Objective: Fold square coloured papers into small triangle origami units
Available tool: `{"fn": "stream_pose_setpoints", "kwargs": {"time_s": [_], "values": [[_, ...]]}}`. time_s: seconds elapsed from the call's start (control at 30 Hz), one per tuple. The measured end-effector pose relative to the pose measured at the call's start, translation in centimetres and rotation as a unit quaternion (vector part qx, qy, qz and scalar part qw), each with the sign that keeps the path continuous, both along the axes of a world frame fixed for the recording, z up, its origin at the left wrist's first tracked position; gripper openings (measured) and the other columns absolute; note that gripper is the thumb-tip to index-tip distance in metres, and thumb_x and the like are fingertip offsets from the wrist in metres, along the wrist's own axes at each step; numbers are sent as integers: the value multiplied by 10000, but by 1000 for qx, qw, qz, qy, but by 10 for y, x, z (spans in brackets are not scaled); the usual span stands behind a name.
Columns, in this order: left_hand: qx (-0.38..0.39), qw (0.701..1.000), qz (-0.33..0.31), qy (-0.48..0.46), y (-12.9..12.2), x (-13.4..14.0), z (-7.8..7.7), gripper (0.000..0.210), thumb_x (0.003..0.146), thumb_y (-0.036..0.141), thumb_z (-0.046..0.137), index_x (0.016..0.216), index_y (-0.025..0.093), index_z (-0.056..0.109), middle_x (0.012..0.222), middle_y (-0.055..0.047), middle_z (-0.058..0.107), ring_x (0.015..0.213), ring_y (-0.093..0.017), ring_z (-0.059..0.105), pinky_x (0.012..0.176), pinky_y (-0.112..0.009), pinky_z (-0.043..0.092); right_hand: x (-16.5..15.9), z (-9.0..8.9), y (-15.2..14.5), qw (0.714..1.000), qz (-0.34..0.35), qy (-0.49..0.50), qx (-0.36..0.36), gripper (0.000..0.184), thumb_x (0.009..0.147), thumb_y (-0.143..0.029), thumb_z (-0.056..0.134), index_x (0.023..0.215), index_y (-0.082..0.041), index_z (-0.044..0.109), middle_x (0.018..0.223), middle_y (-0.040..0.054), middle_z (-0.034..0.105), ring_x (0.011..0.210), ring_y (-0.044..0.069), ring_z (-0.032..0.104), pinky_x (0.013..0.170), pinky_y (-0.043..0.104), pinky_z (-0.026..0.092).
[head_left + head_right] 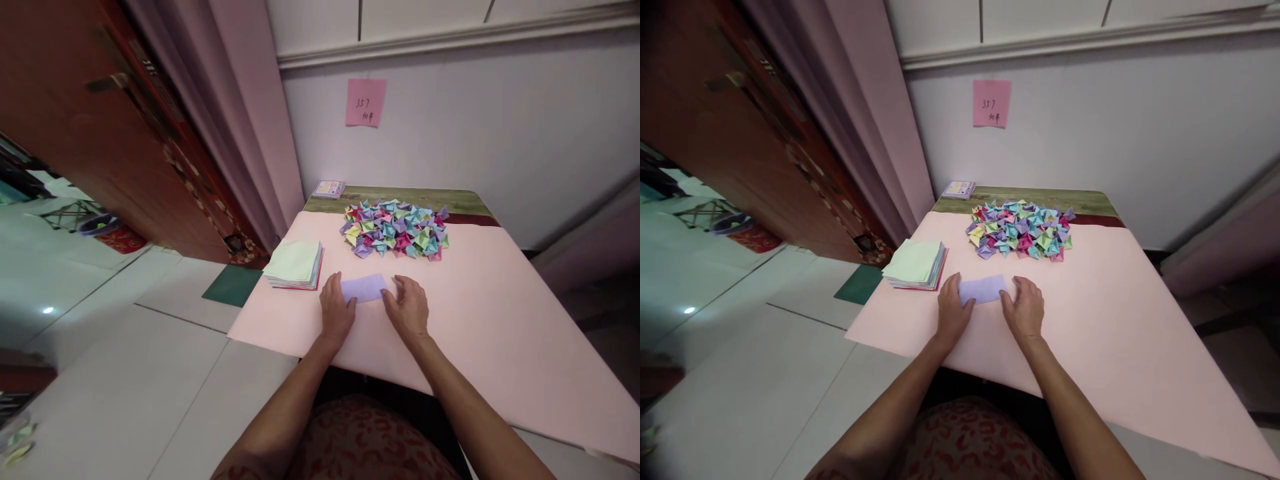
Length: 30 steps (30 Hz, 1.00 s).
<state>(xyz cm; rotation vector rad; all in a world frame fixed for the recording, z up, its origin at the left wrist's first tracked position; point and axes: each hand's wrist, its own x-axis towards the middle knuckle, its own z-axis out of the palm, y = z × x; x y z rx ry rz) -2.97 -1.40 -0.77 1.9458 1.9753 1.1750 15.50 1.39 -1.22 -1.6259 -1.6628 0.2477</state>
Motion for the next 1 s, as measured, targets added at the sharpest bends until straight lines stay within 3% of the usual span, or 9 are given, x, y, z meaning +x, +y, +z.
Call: {"fn": "stream_pose_setpoints", "kwargs": {"time_s": [0.2,0.3,0.4,0.53,0.6,0.7,0.8,1.0], "values": [[-11,1000,4,5,0,-3,-2,671,743,157,641,1366,170,390,1386,-166,480,1333,-321,410,1096,-520,340,-19,35,24,971,16,-82,-224,648,690,-620,694,1177,-210,571,1104,107,652,958,272,637,757,351,459],[-11,1000,5,-2,0,-5,-2,644,736,149,641,1340,164,418,1362,-163,503,1320,-315,427,1093,-509,345,-31,46,38,954,11,-118,-276,692,597,-574,787,1141,-204,573,1103,123,662,970,284,650,741,346,460],[-7,1000,0,-7,-1,-7,-2,624,732,150,646,1321,161,440,1346,-164,516,1306,-319,439,1090,-509,349,-30,46,45,950,16,-94,-296,626,565,-586,796,1029,-205,619,956,104,709,877,275,668,669,320,450],[-7,1000,-6,-8,-1,-8,-3,605,731,147,648,1304,166,458,1345,-159,523,1285,-323,457,1077,-510,361,-16,35,45,945,94,33,-312,384,612,-555,766,735,-206,666,659,25,683,655,199,641,558,262,405],[-8,1000,-8,-8,-1,-8,-3,599,732,145,648,1301,159,460,1344,-162,526,1282,-322,459,1076,-508,363,-12,28,41,940,124,121,-294,321,603,-494,783,685,-206,669,598,-5,657,603,174,618,525,246,400],[-6,1000,-15,-9,-1,-8,-3,601,736,143,642,1308,150,454,1341,-168,527,1282,-321,459,1076,-508,369,-16,18,34,918,150,274,-246,300,567,-406,809,754,-208,683,671,-11,686,601,161,616,521,243,445],[0,1000,-22,-9,0,-9,-4,598,738,143,637,1307,150,455,1339,-171,523,1282,-326,459,1073,-517,378,-22,12,29,882,132,400,-213,412,540,-371,830,881,-201,674,803,23,714,651,173,643,565,276,512],[17,998,-39,-36,1,-9,-7,596,746,124,607,1319,175,448,1330,-160,516,1289,-318,459,1074,-535,395,-27,10,28,822,89,533,-181,557,550,-383,851,1032,-198,642,976,89,708,831,230,692,724,376,565]]}}
